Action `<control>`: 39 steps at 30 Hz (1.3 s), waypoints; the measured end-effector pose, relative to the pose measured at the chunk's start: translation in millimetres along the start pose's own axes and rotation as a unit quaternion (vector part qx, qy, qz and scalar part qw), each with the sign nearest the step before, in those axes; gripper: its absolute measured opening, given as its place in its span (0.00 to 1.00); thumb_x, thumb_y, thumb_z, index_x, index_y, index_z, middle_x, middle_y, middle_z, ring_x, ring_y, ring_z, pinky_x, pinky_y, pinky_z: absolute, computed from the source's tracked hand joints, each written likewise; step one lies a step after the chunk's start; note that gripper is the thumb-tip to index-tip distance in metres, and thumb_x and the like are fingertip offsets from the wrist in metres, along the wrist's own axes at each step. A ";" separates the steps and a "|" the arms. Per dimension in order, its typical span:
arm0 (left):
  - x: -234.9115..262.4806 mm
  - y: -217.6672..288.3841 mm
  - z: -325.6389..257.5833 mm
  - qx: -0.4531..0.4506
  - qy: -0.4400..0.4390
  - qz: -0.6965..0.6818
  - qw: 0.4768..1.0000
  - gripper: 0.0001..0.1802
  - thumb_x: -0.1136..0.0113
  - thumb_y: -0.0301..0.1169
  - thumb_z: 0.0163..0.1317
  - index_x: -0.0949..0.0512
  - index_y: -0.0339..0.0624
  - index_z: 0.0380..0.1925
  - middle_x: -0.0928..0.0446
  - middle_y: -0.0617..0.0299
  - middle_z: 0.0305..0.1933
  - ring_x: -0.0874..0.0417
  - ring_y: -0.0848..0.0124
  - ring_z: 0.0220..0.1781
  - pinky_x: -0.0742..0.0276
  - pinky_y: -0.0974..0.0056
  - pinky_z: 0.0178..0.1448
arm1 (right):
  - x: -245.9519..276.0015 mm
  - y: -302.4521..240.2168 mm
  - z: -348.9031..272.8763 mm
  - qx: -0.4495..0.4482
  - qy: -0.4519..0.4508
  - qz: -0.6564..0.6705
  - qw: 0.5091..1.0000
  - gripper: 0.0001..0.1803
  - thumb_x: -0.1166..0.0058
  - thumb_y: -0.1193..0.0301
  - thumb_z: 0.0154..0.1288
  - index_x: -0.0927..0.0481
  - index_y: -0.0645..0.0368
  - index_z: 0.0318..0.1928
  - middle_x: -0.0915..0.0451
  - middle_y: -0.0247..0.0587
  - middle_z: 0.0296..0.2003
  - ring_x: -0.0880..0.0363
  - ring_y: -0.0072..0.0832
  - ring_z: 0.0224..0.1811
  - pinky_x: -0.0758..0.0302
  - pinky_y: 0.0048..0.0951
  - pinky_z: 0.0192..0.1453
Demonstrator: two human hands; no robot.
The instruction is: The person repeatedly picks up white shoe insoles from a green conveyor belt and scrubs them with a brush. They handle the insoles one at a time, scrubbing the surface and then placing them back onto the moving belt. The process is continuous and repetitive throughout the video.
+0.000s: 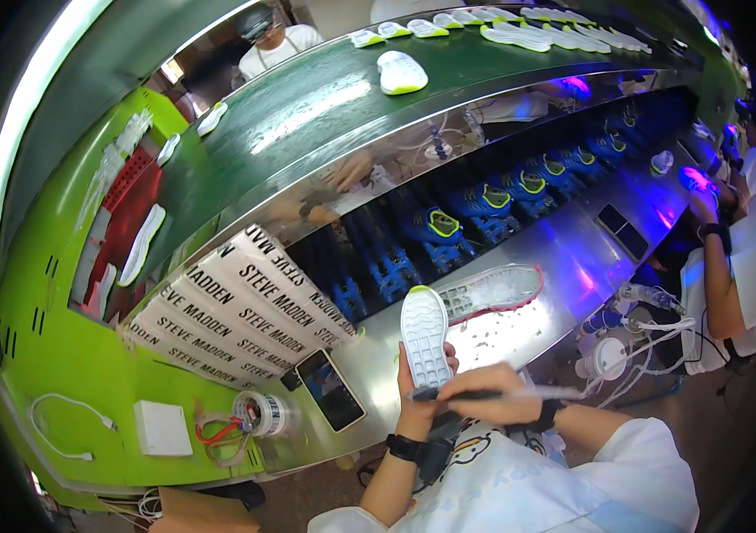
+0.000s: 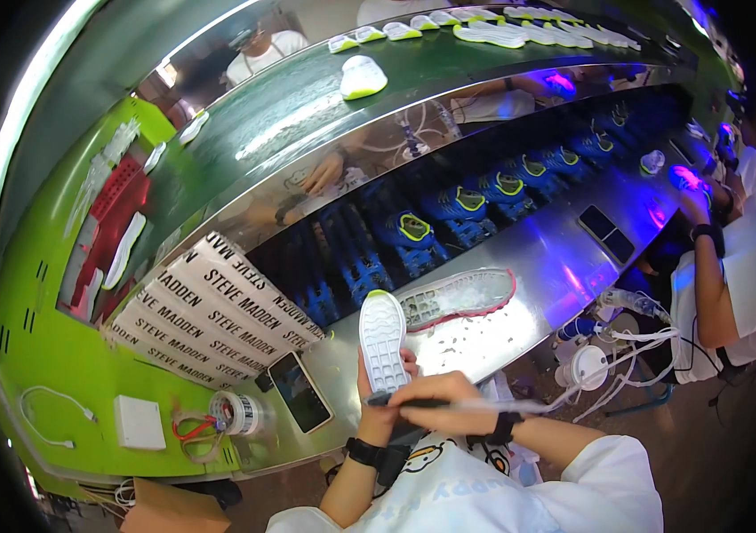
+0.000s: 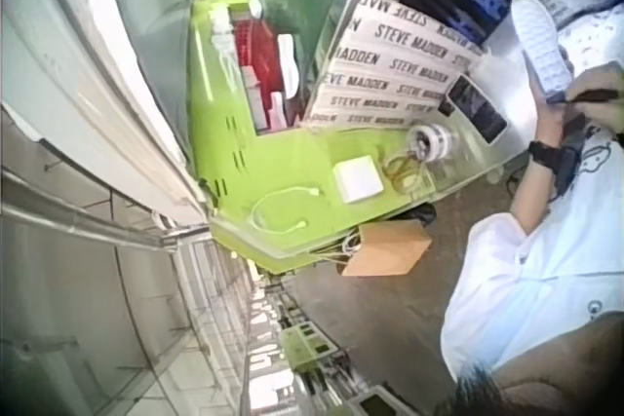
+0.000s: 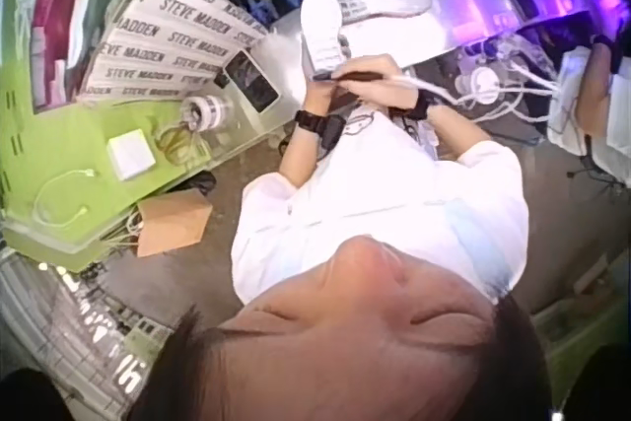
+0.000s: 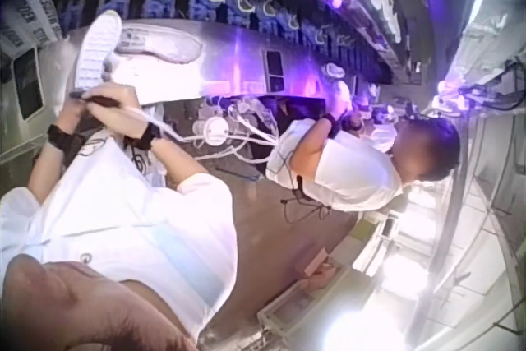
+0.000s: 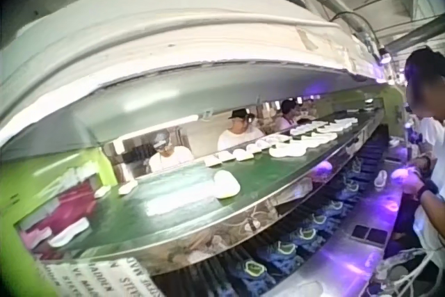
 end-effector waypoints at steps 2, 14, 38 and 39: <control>-0.6 7.0 4.1 -0.004 -0.011 0.068 0.998 0.33 0.64 0.57 0.66 0.36 0.41 0.58 0.25 0.45 0.42 0.21 0.55 0.38 0.21 0.58 0.38 | 15.2 -0.4 13.6 -0.055 0.012 0.035 0.998 0.11 0.44 0.77 0.54 0.18 0.60 0.41 0.18 0.42 0.38 0.20 0.28 0.45 0.28 0.26 0.54; -24.9 12.7 25.3 0.339 0.022 0.472 0.814 0.18 0.49 0.39 0.66 0.23 0.33 0.43 0.19 0.57 0.39 0.18 0.74 0.35 0.20 0.71 0.38 | 46.5 -21.2 19.8 0.112 -0.199 -0.152 0.962 0.13 0.43 0.77 0.51 0.17 0.56 0.39 0.18 0.38 0.40 0.23 0.35 0.42 0.26 0.31 0.47; -34.2 -26.3 27.9 0.055 -0.140 -0.070 0.986 0.33 0.54 0.48 0.61 0.40 0.43 0.63 0.33 0.51 0.61 0.28 0.55 0.51 0.29 0.55 0.57 | 12.5 -8.1 15.6 0.086 0.185 -0.063 0.977 0.12 0.42 0.76 0.52 0.19 0.63 0.40 0.18 0.45 0.38 0.19 0.31 0.42 0.26 0.27 0.51; -27.4 -20.6 31.3 0.016 -0.127 -0.054 0.990 0.34 0.54 0.49 0.61 0.40 0.42 0.63 0.32 0.52 0.59 0.27 0.56 0.51 0.28 0.55 0.57 | 12.6 -9.8 12.8 0.063 0.120 -0.030 0.990 0.12 0.43 0.76 0.53 0.19 0.62 0.40 0.18 0.45 0.37 0.19 0.30 0.42 0.26 0.27 0.52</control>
Point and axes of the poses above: each hand's wrist, its own z-axis towards the middle knuckle, its own x-axis out of the back of the hand, y = z × x, the point moved 3 cm from there along z, towards the middle knuckle
